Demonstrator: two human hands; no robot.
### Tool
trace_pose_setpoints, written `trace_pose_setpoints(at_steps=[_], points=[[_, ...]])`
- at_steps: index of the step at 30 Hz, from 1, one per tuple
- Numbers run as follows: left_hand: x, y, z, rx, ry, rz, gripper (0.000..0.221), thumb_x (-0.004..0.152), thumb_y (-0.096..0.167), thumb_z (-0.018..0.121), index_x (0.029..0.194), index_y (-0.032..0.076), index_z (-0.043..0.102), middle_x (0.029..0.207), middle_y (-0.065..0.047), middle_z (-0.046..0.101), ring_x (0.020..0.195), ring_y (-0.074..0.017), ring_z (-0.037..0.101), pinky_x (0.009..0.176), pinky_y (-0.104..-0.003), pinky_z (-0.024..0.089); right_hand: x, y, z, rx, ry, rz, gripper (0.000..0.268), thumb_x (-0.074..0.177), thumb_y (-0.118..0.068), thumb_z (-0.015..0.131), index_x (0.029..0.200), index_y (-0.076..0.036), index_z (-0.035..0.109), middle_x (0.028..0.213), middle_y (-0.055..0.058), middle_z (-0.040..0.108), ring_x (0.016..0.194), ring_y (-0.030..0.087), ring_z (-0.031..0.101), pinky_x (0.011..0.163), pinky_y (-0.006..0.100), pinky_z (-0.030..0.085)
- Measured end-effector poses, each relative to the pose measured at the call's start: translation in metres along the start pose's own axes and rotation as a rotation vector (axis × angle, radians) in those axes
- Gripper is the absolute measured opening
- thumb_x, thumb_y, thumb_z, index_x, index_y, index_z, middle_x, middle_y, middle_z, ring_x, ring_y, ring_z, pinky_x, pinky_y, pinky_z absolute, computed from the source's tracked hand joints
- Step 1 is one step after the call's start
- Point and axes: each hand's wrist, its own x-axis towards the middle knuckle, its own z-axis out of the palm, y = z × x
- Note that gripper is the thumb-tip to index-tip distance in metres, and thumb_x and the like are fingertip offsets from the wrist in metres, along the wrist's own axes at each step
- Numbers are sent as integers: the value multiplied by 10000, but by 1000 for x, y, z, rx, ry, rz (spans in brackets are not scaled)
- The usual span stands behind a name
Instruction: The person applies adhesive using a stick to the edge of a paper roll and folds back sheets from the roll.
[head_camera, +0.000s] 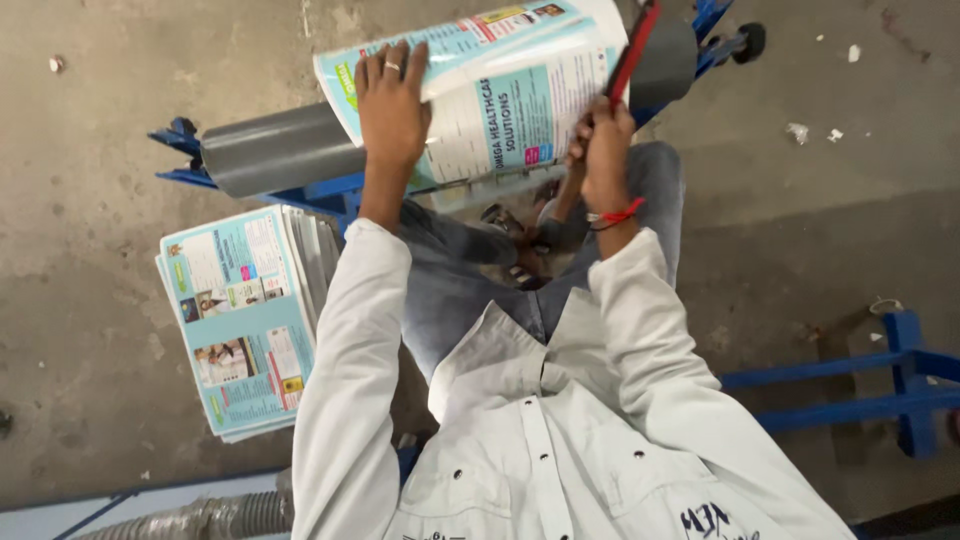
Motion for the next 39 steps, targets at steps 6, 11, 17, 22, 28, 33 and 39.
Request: trace_pose_setpoints(at_steps=[6, 11, 17, 22, 28, 33, 39], points=[[-56, 54, -17, 191, 97, 51, 771, 781, -18, 699, 1527, 63, 520, 1580, -224, 437, 1490, -439, 380, 1257, -627, 204, -84, 6, 17, 282, -41, 71, 227, 1112, -323, 490, 955, -162, 460, 665, -24, 416, 477, 135, 417, 430, 320, 398], [-63, 54, -14, 199, 13, 97, 787, 777, -40, 678, 1546, 36, 530, 1570, -247, 458, 1474, -447, 391, 1236, -619, 230, -100, -10, -69, 121, -219, 172, 225, 1092, -365, 545, 1020, -155, 514, 649, -50, 389, 453, 100, 392, 411, 287, 382], [-40, 43, -19, 93, 91, 108, 765, 747, -6, 717, 1494, 54, 564, 1515, -209, 509, 1423, -437, 442, 1226, -622, 270, -48, 57, -35, 66, -14, -15, 270, 1108, -370, 548, 997, -126, 519, 677, -15, 453, 495, 116, 449, 432, 305, 395], [-63, 59, -20, 147, 57, 129, 826, 764, 138, 833, 1523, 65, 517, 1527, -201, 513, 1431, -427, 434, 1210, -616, 293, -104, 67, 7, 77, -322, 135, 256, 1094, -361, 526, 980, -133, 499, 620, -18, 407, 424, 118, 433, 401, 300, 408], [-28, 51, -39, 100, -23, 36, 870, 685, 253, 887, 1454, 52, 533, 1387, -219, 567, 1277, -432, 504, 1088, -612, 386, -113, -16, -14, 84, -636, 346, 235, 1115, -327, 507, 1014, -116, 527, 616, -42, 392, 407, 87, 395, 375, 270, 378], [57, 11, -24, -8, -50, -206, 359, 910, 155, 729, 1267, 194, 729, 1190, -145, 692, 1093, -378, 628, 892, -527, 504, -69, -18, -12, 3, -299, 227, 247, 1113, -332, 523, 1003, -111, 523, 660, -36, 431, 467, 106, 443, 417, 295, 421], [60, -25, 25, -56, -111, -188, 262, 939, 189, 715, 1196, 141, 724, 1162, -145, 698, 1114, -397, 619, 973, -531, 474, 13, -14, -45, -37, -176, 86, 220, 1105, -307, 502, 962, -140, 487, 680, -26, 464, 495, 116, 473, 447, 305, 448]])
